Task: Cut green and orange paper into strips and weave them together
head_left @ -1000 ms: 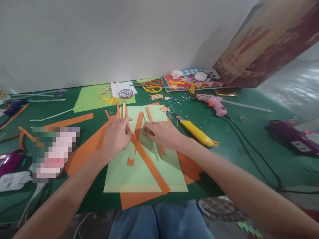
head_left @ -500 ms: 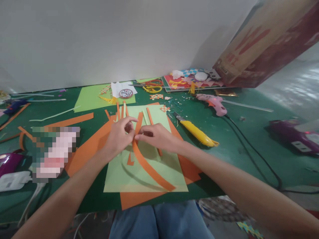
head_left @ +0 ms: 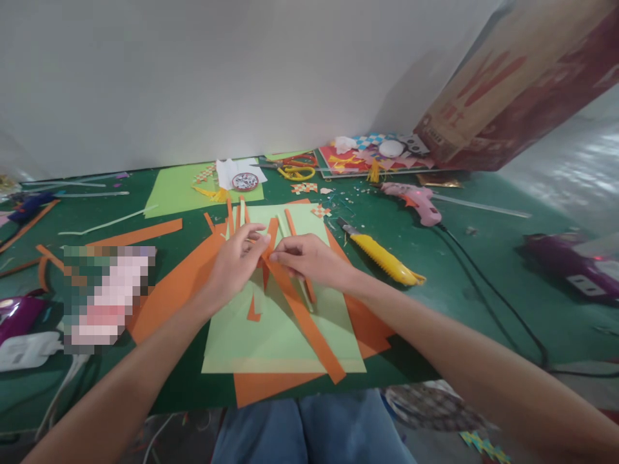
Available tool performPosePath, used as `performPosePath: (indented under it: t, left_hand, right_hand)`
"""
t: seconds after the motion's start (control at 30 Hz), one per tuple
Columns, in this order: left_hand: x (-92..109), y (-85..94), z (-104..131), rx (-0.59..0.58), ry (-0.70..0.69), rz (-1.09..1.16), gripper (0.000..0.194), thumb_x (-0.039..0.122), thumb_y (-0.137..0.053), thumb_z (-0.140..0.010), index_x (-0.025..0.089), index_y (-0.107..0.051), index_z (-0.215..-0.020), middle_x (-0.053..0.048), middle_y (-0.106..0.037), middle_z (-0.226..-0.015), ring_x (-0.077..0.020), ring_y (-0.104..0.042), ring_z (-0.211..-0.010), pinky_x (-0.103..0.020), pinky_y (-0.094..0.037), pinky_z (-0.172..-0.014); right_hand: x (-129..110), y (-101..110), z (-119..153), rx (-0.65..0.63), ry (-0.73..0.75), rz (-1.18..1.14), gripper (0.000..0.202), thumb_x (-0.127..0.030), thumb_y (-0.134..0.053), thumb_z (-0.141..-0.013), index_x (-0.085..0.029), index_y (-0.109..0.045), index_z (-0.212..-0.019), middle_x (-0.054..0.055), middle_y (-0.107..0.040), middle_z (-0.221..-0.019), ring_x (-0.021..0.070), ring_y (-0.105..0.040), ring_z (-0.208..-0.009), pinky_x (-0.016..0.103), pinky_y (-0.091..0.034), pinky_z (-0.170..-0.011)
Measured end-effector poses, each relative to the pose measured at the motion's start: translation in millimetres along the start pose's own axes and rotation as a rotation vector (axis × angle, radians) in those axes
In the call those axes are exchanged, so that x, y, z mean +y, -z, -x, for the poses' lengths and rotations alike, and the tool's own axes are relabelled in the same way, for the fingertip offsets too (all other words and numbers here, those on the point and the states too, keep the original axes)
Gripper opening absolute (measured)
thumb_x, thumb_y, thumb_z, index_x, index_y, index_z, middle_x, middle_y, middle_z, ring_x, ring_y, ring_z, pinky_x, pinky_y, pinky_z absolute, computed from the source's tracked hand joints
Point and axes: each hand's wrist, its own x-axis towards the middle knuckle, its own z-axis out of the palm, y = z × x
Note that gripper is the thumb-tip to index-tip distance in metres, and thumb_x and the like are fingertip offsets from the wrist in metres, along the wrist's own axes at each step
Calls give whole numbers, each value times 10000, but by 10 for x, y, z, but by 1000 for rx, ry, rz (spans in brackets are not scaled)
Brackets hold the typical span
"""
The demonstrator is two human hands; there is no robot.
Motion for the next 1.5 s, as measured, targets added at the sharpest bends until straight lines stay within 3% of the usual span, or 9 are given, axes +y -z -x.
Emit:
performPosePath:
  t: [0.1, 0.2, 0.27, 0.53, 0.87, 1.1, 1.23, 1.37, 1.5]
  left_hand:
    - [17, -1, 12, -45, 19, 30, 298, 469, -484, -842, 192, -594, -849, -15, -620, -746, -158, -604, -673, -266, -465, -633]
    - [34, 5, 18, -82, -20, 48, 343, 478, -542, -794, 192, -486, -613, 29, -494, -560, -151, -591, -596, -235, -431, -544]
    - [43, 13, 19, -71, -69, 18, 367, 456, -557, -781, 195, -421, -562, 43, -443, -512, -139, -571, -554, -222, -394, -502]
    - [48, 27, 22, -1, -112, -136, 328, 383, -515, -817, 188, -447, -563, 32, -512, -491, -101, -421, -466, -231, -295, -465]
    - [68, 39, 26, 60, -93, -75, 278, 363, -510, -836, 188, -529, -621, 20, -587, -520, -139, -579, -540, -240, -392, -539]
    - [35, 63, 8, 112, -88, 9, 283, 390, -540, -831, 190, -537, -630, 14, -610, -544, -149, -597, -552, -252, -422, -549]
    - [12, 89, -21, 164, -87, 121, 255, 382, -555, -828, 188, -552, -664, 22, -582, -540, -137, -587, -542, -255, -448, -569]
    - [14, 87, -28, 144, -90, 229, 257, 407, -582, -816, 183, -564, -691, 22, -571, -565, -128, -573, -541, -262, -467, -590]
    - [56, 63, -2, 13, -60, 308, 316, 470, -574, -813, 177, -561, -695, 12, -567, -586, -135, -577, -558, -273, -481, -601]
  right_hand:
    - [-4, 5, -4, 37, -6, -19, 289, -264, -504, -829, -180, -460, -557, -65, -468, -452, 51, -408, -379, 206, -326, -432]
    - [-10, 7, 1, 42, 0, -27, 292, -265, -498, -841, -177, -464, -565, -65, -468, -459, 49, -410, -389, 200, -321, -430]
    - [-11, 8, 4, 32, 4, -33, 289, -275, -501, -845, -173, -478, -576, -65, -473, -465, 47, -406, -393, 198, -320, -431]
    - [4, 20, -6, -4, -15, -62, 320, -259, -459, -864, -178, -444, -555, -62, -481, -468, 43, -415, -371, 197, -319, -416]
    - [-24, 44, 21, -49, -27, -12, 300, -249, -446, -849, -184, -428, -557, -65, -452, -451, 52, -413, -383, 208, -332, -443]
    - [-13, 42, 16, -49, -36, -19, 245, -233, -442, -822, -188, -447, -581, -67, -442, -451, 60, -422, -391, 210, -342, -443]
    - [-3, 38, 14, -84, -32, -31, 340, -338, -473, -847, -190, -416, -546, -59, -453, -457, 58, -432, -391, 211, -349, -441]
    - [14, 35, 7, -123, 1, -60, 343, -399, -526, -831, -185, -450, -573, -58, -474, -479, 59, -445, -402, 207, -352, -434]
    - [2, 33, -3, -64, -20, -81, 306, -353, -534, -828, -179, -486, -581, -63, -466, -455, 59, -441, -388, 207, -351, -430]
